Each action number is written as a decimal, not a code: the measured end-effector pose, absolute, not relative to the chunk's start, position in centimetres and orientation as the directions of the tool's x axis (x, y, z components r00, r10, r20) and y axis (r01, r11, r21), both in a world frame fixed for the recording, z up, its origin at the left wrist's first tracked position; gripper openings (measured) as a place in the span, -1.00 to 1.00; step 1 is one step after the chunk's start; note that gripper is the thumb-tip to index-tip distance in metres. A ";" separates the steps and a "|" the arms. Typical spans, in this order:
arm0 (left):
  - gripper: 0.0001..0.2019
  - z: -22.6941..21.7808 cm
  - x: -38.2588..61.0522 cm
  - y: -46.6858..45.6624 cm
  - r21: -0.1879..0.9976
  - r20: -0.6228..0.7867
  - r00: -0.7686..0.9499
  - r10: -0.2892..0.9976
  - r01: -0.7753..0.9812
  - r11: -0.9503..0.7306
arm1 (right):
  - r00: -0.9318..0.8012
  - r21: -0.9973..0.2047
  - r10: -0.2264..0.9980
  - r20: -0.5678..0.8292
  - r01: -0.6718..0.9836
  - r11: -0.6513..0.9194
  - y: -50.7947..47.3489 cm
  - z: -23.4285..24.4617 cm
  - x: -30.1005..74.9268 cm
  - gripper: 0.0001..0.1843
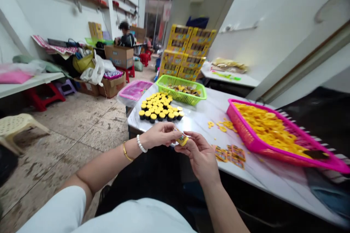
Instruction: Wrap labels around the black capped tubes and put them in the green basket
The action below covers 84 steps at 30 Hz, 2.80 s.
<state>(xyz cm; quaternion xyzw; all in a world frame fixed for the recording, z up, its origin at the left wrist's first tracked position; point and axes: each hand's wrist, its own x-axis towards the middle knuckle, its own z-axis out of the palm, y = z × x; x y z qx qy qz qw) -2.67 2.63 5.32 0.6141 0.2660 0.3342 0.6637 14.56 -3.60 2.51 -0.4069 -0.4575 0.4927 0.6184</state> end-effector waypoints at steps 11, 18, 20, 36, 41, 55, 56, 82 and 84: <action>-0.44 8.5 -1.7 -1.6 0.932 0.041 0.707 0.706 -0.282 0.228 | 0.201 -0.828 0.837 0.509 -0.149 0.540 -7.0 5.5 14.5 -0.87; -0.45 7.9 -1.5 -2.1 0.892 -0.027 0.705 0.708 -0.303 0.336 | 0.205 -0.812 0.806 0.555 -0.080 0.579 -7.2 5.8 14.2 -0.83; -0.50 7.6 -1.4 -2.2 0.868 -0.017 0.708 0.706 -0.340 0.362 | 0.266 -0.817 0.819 0.508 -0.151 0.556 -6.9 5.1 13.9 -0.80; -0.56 1.6 -1.0 -1.3 0.701 -0.266 0.643 0.718 -0.382 0.602 | 0.254 -0.859 0.821 0.512 0.188 0.477 -5.9 -0.7 14.1 -0.94; -0.44 -1.4 -0.4 -0.4 0.630 -0.409 0.585 0.700 -0.373 0.681 | 0.212 -0.897 0.877 0.431 0.208 0.391 -4.5 -3.7 14.0 -0.86; -0.45 -3.9 -2.2 1.1 0.672 -0.373 0.604 0.704 -0.348 0.654 | -0.126 -0.886 0.975 0.182 0.409 0.219 -2.1 -2.2 14.2 -0.69; -0.42 -4.0 -2.3 1.0 0.712 -0.348 0.597 0.723 -0.334 0.618 | -0.098 -0.896 0.980 0.175 0.398 0.199 -2.2 -2.2 14.2 -0.69; -0.86 -5.5 -2.6 -1.5 0.988 0.144 0.067 0.987 -0.062 -0.140 | 0.043 -0.982 0.999 0.012 0.191 0.003 -3.2 -3.2 15.1 -0.61; -0.73 -5.4 -3.1 -1.5 0.993 0.112 0.067 0.991 -0.041 -0.110 | 0.058 -0.962 0.998 0.037 0.273 0.019 0.3 -1.3 16.8 -0.56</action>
